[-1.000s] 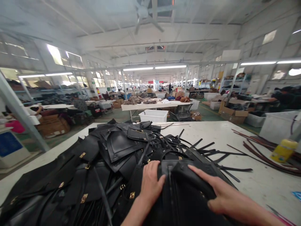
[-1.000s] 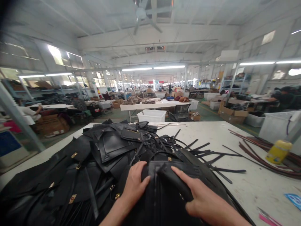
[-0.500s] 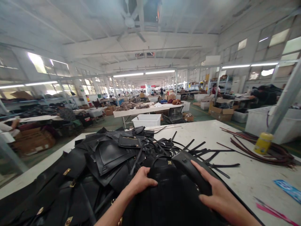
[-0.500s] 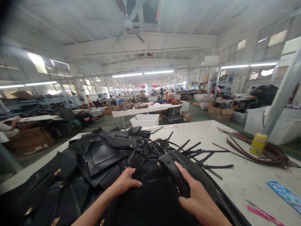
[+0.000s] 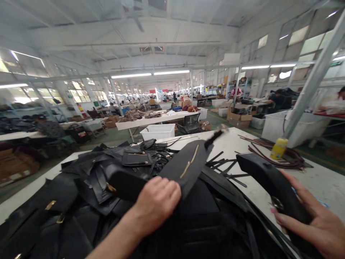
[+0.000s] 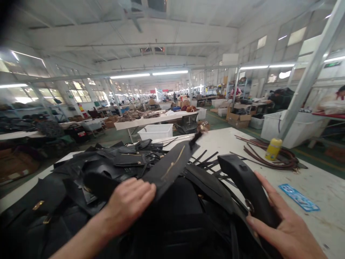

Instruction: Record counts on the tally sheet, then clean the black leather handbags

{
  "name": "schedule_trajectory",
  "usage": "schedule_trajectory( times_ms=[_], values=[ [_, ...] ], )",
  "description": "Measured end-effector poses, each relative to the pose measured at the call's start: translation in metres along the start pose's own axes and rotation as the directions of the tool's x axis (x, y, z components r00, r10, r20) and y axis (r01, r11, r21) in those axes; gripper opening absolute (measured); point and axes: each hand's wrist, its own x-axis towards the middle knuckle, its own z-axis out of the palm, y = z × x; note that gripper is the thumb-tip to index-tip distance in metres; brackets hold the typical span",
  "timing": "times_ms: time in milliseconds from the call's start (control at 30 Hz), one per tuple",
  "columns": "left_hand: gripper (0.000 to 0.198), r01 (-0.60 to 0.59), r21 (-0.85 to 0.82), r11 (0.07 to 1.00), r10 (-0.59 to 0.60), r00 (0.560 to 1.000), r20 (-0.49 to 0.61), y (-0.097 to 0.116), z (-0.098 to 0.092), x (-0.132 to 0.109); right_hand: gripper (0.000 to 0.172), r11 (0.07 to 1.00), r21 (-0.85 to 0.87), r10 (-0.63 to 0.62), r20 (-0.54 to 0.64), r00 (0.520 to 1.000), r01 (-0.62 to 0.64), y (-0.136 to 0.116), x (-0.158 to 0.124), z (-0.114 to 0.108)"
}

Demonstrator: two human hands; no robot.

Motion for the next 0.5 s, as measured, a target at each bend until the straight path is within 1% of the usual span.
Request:
schedule_trajectory(
  times_ms=[33, 67, 100, 133, 167, 200, 233, 267, 300, 333, 400, 433, 467, 500],
  values=[
    [0.019, 0.006, -0.079, 0.997, -0.001, 0.998, 0.062, 0.028, 0.021, -0.011, 0.089, 0.999, 0.000, 0.035, -0.001, 0.999, -0.035, 0.001, -0.004, 0.001],
    [0.025, 0.058, -0.147, 0.987, -0.047, 0.996, 0.078, 0.054, 0.041, -0.024, 0.088, 0.999, -0.004, 0.054, 0.012, 0.998, -0.054, 0.002, -0.009, 0.002],
    [0.031, 0.150, -0.155, 0.976, -0.141, 0.988, 0.065, 0.078, 0.058, -0.037, 0.087, 0.999, -0.016, 0.049, 0.033, 0.998, -0.048, 0.005, -0.014, 0.004],
    [0.034, 0.237, -0.147, 0.960, -0.236, 0.972, 0.026, 0.096, 0.072, -0.049, 0.086, 0.999, -0.036, 0.021, 0.061, 0.998, -0.019, 0.007, -0.019, 0.006],
    [0.033, 0.288, -0.171, 0.942, -0.287, 0.957, 0.029, 0.110, 0.082, -0.060, 0.085, 0.998, -0.059, -0.014, 0.093, 0.996, 0.019, 0.009, -0.024, 0.009],
    [0.032, 0.360, -0.191, 0.913, -0.364, 0.931, 0.016, 0.118, 0.087, -0.069, 0.084, 0.995, -0.080, -0.048, 0.133, 0.990, 0.059, 0.011, -0.029, 0.013],
    [0.031, 0.422, -0.219, 0.880, -0.429, 0.903, 0.016, 0.122, 0.090, -0.076, 0.084, 0.991, -0.095, -0.076, 0.194, 0.978, 0.096, 0.011, -0.033, 0.018],
    [0.030, 0.467, -0.250, 0.848, -0.477, 0.879, 0.023, 0.123, 0.090, -0.082, 0.084, 0.988, -0.100, -0.087, 0.280, 0.956, 0.119, 0.009, -0.037, 0.023],
    [0.028, 0.504, -0.276, 0.819, -0.517, 0.855, 0.026, 0.122, 0.089, -0.085, 0.084, 0.987, -0.097, -0.082, 0.380, 0.921, 0.128, 0.005, -0.040, 0.029],
    [0.026, 0.525, -0.294, 0.799, -0.543, 0.840, 0.025, 0.120, 0.087, -0.088, 0.082, 0.988, -0.091, -0.066, 0.483, 0.873, 0.125, -0.003, -0.043, 0.034],
    [0.023, 0.533, -0.330, 0.779, -0.561, 0.828, 0.011, 0.117, 0.085, -0.092, 0.076, 0.991, -0.077, -0.029, 0.663, 0.748, 0.107, -0.025, -0.046, 0.045],
    [0.023, 0.534, -0.355, 0.767, -0.570, 0.821, 0.004, 0.117, 0.085, -0.094, 0.073, 0.993, -0.066, -0.023, 0.721, 0.693, 0.101, -0.038, -0.046, 0.050],
    [0.024, 0.541, -0.384, 0.748, -0.587, 0.809, -0.004, 0.118, 0.086, -0.097, 0.069, 0.993, -0.057, -0.022, 0.758, 0.652, 0.099, -0.052, -0.045, 0.054],
    [0.025, 0.549, -0.414, 0.726, -0.605, 0.796, -0.006, 0.121, 0.087, -0.099, 0.067, 0.993, -0.048, -0.030, 0.780, 0.625, 0.108, -0.064, -0.044, 0.058]
  ],
)
